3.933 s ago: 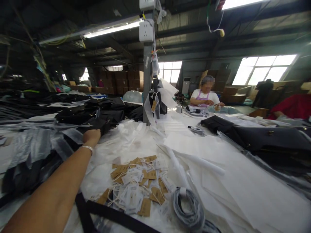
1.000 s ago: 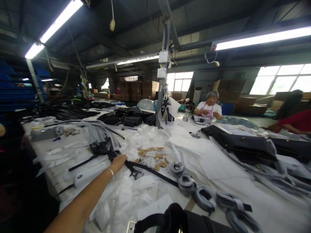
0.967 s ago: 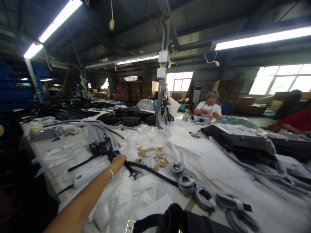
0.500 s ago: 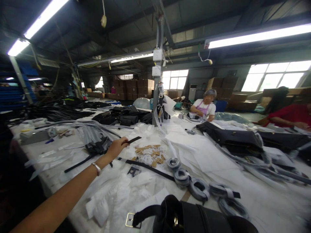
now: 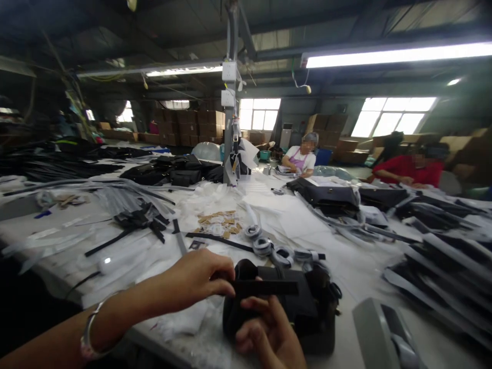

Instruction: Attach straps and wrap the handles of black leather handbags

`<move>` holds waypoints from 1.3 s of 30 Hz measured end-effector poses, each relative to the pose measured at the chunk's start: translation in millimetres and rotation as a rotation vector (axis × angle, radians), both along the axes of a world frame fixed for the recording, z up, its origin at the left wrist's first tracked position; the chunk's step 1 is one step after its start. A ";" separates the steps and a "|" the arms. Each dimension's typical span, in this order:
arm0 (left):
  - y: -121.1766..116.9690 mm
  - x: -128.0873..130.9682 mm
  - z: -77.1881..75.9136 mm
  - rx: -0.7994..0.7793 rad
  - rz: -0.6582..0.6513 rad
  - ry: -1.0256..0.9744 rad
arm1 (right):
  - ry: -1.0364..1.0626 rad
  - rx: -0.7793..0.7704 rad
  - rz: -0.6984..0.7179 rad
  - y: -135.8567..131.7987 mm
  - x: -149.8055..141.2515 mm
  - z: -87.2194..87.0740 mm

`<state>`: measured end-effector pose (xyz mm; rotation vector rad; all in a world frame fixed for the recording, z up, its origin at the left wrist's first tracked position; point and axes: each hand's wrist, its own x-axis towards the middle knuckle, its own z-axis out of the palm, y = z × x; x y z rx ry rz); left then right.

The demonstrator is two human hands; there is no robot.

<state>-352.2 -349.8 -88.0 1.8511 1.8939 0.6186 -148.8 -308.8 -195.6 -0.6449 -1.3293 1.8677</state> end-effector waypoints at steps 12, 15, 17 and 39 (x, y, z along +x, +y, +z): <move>11.9 17.8 -46.5 -0.100 -0.137 -0.059 | 0.117 -0.439 -0.172 2.8 32.7 -10.2; 12.3 20.6 -47.5 -0.130 -0.119 -0.004 | 0.127 -0.454 -0.171 3.5 34.9 -14.7; 11.9 22.9 -45.8 -0.153 -0.112 0.040 | 0.134 -0.459 -0.172 4.2 35.5 -17.5; -24.6 24.0 -56.8 0.619 -0.343 0.614 | -0.045 0.322 -0.279 -0.6 61.8 -37.3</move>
